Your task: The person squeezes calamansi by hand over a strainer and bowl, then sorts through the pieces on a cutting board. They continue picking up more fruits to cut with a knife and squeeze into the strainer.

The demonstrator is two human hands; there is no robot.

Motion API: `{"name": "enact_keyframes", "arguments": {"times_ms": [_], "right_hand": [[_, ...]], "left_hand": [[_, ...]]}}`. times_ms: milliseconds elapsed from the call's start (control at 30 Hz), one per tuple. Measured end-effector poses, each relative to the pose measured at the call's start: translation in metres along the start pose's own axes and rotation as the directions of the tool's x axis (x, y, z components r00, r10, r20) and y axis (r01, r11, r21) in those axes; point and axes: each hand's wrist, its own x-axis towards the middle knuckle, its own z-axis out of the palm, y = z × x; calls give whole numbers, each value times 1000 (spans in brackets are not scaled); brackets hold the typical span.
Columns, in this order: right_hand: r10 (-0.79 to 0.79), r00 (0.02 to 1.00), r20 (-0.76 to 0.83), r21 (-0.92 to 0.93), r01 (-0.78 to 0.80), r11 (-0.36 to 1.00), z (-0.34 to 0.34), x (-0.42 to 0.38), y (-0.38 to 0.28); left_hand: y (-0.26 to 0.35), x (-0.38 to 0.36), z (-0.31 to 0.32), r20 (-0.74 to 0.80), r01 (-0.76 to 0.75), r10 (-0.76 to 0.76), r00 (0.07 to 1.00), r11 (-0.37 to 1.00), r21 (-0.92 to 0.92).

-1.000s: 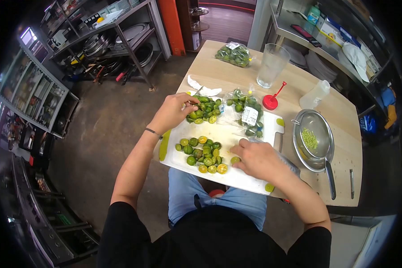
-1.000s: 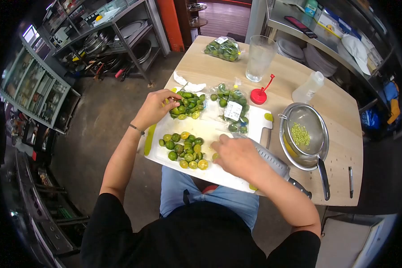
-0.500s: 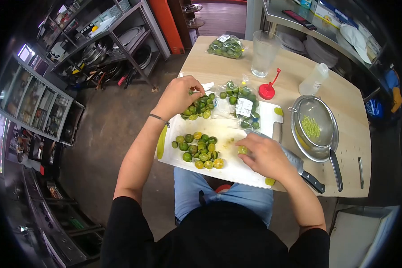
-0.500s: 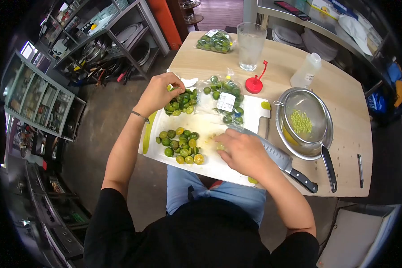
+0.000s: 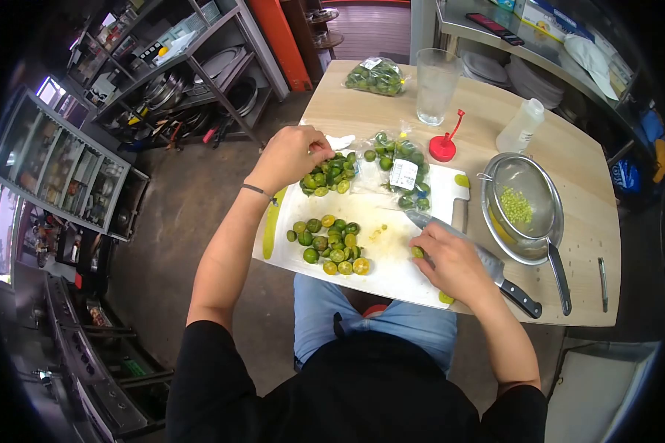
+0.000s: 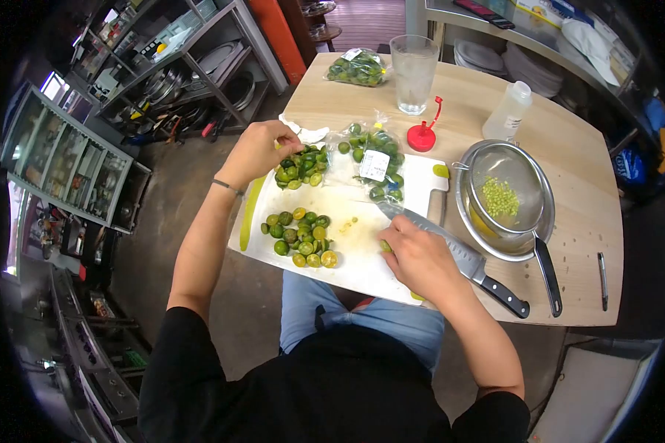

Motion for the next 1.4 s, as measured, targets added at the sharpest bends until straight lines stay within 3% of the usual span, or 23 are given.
{"name": "enact_keyframes", "arguments": {"times_ms": [100, 167, 200, 300, 400, 467, 500, 567, 633, 700, 733, 867, 900, 967, 1033, 1233, 1267, 1333, 1400], "right_hand": [[26, 1000, 10, -132, -24, 991, 9, 2, 0], [52, 998, -28, -128, -55, 990, 10, 4, -1], [48, 998, -27, -126, -51, 991, 10, 5, 0], [52, 998, -33, -68, -54, 996, 10, 7, 0], [58, 997, -55, 16, -57, 998, 14, 10, 2], [68, 985, -159, 164, -41, 986, 17, 12, 0], [82, 983, -162, 149, -58, 987, 15, 13, -1], [150, 980, -128, 347, -97, 933, 10, 13, -4], [208, 975, -85, 372, -163, 914, 3, 10, -5], [355, 906, 232, 780, -391, 488, -5, 6, -3], [348, 899, 266, 840, -394, 373, -12, 3, -3], [481, 861, 167, 919, -312, 240, -54, -14, 4], [502, 851, 152, 917, -312, 250, -69, -19, 8], [585, 811, -7, 936, -200, 289, -101, -29, 17], [611, 789, -63, 937, -163, 308, -127, -39, 31], [658, 722, -214, 890, -133, 436, -169, -47, 68], [654, 720, -234, 850, -174, 497, -170, -47, 76], [648, 717, -257, 805, -212, 554, -167, -47, 86], [652, 724, -227, 667, -372, 646, -158, -41, 88]], "left_hand": [[19, -19, -16, 124, 98, -100, 987, 995, 22], [28, -39, -23, 266, 34, -52, 962, 997, 72], [23, -50, -21, 284, -39, 25, 958, 998, 44], [21, -75, -14, 279, -49, 38, 959, 998, 32], [19, -82, -6, 341, 31, -42, 939, 999, 38], [14, -84, 2, 359, 25, -36, 933, 999, 38], [15, -84, 3, 360, 8, -15, 933, 1000, 22], [20, -82, 1, 382, 42, -53, 922, 998, 37], [22, -79, -2, 401, 30, -35, 915, 999, 18], [21, -76, -3, 275, 38, -19, 961, 997, -64], [21, -74, -4, 234, 15, 10, 972, 994, -105], [39, -64, -9, 32, -35, 46, 998, 956, -293], [47, -59, -5, 33, -57, 70, 997, 949, -309], [64, -48, 0, -115, -143, 106, 988, 906, -399], [85, -33, 5, -122, -175, 137, 983, 903, -394], [157, 10, 23, -161, -467, 439, 884, 808, -360], [168, 13, 22, -30, -371, 391, 920, 840, -396], [182, 17, 35, 5, -397, 440, 898, 815, -423], [198, 23, 54, 41, -415, 482, 875, 792, -448]]}}
